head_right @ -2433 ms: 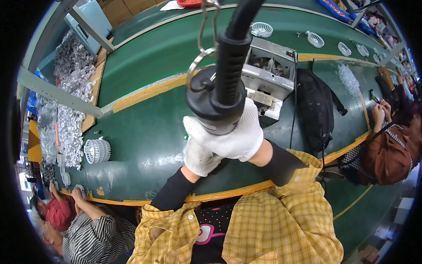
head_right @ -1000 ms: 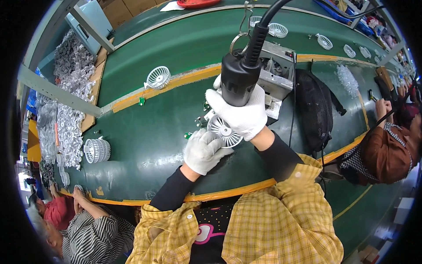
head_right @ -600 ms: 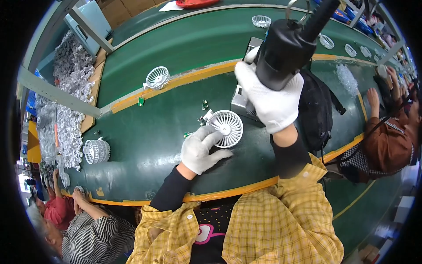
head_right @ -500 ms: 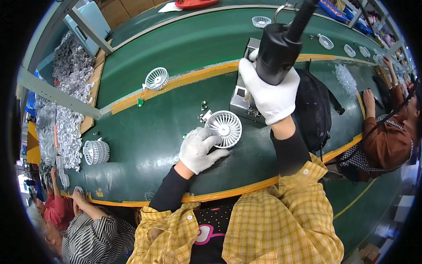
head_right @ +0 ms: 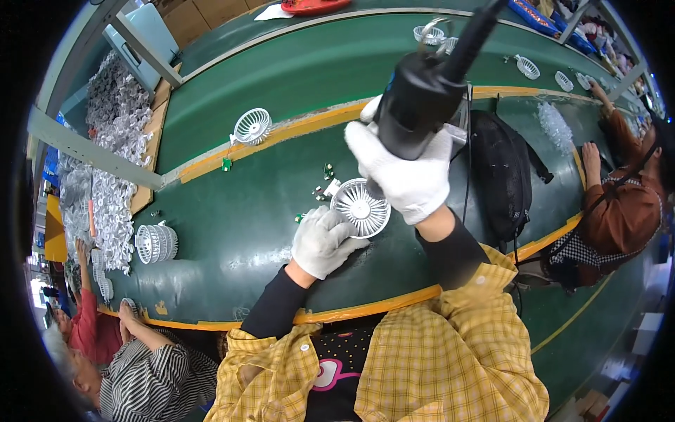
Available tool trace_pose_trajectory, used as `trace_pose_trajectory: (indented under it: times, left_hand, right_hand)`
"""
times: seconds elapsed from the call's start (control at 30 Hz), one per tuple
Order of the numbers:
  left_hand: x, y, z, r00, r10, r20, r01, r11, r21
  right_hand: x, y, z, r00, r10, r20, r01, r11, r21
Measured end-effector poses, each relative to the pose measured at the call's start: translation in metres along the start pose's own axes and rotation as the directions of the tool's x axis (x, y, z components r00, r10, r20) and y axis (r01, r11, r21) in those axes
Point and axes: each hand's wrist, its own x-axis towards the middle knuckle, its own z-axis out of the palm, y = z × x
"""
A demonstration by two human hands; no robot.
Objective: The person puts on gloves, then assembles mini fan casings with circuit boards using an electric screwdriver and places the assembled components onto the conveyor belt.
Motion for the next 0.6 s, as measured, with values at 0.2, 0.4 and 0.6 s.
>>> trace_pose_trajectory:
  times: [0.2,0.4,0.6]
  left_hand:
    - [0.0,0.003,-0.001,1.0,-0.002,-0.015,0.002,1.0,0.017]
    - [0.001,0.003,-0.001,0.999,-0.008,0.034,0.007,0.999,0.035]
    - [-0.001,0.002,0.001,1.0,0.001,-0.013,-0.001,0.999,0.041]
  right_hand:
    - [-0.006,0.024,0.006,0.999,-0.01,0.049,0.011,0.999,-0.03]
    - [-0.002,0.024,0.0,0.978,0.059,0.2,-0.054,0.998,-0.03]
    - [0.0,-0.002,-0.006,0.995,-0.091,0.036,0.094,0.991,-0.097]
